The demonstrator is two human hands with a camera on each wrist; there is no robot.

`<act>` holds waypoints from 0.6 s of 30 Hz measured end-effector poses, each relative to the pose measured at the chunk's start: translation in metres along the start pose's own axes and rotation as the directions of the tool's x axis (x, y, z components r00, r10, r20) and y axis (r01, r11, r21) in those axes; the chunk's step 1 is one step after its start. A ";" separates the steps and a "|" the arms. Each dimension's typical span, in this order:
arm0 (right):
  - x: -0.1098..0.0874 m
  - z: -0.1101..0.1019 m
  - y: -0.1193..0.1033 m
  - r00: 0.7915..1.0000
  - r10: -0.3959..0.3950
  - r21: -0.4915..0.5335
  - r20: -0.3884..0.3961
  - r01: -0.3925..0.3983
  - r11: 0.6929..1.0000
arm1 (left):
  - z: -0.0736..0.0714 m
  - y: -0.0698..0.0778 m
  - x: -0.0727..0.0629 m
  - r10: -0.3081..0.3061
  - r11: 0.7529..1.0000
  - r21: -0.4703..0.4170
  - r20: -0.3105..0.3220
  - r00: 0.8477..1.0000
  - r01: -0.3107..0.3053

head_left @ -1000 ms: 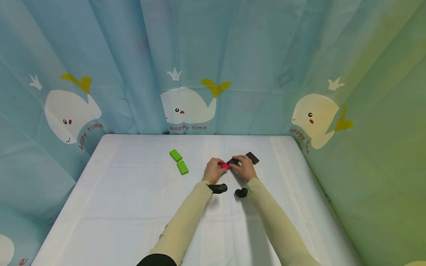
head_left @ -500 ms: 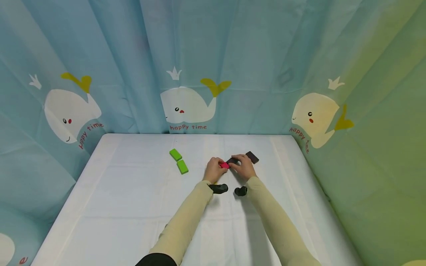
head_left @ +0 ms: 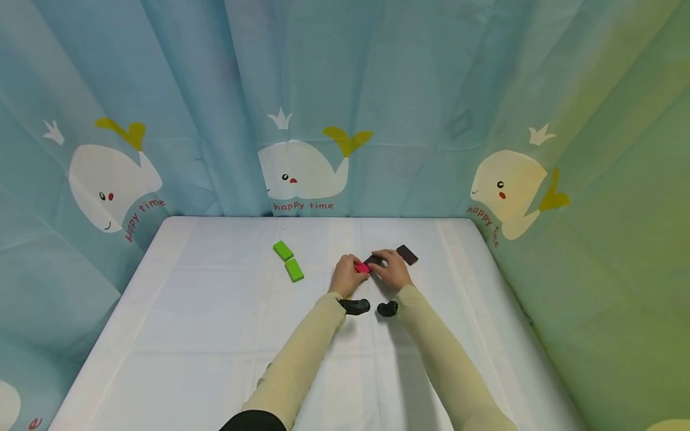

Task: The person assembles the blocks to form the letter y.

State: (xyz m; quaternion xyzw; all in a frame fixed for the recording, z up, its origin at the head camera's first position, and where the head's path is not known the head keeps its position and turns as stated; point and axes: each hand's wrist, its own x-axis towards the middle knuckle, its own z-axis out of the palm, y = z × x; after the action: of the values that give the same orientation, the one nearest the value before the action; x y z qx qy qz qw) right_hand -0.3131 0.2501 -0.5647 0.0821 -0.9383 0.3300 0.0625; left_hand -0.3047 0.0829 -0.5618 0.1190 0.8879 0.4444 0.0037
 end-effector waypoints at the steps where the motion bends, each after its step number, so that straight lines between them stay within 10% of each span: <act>1: 0.000 0.000 0.000 1.000 0.002 0.004 0.001 -0.002 1.000 | 0.000 0.000 0.000 -0.002 1.000 -0.001 0.001 1.000 0.002; 18: -0.002 -0.003 -0.003 1.000 0.000 0.022 0.007 -0.001 1.000 | 0.000 -0.004 0.000 0.002 0.999 -0.040 -0.016 1.000 -0.002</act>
State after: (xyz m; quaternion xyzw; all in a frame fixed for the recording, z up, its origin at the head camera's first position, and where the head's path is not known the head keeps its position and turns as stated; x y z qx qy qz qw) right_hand -0.3105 0.2501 -0.5610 0.0837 -0.9348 0.3401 0.0583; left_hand -0.3051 0.0809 -0.5649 0.1162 0.8786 0.4632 -0.0012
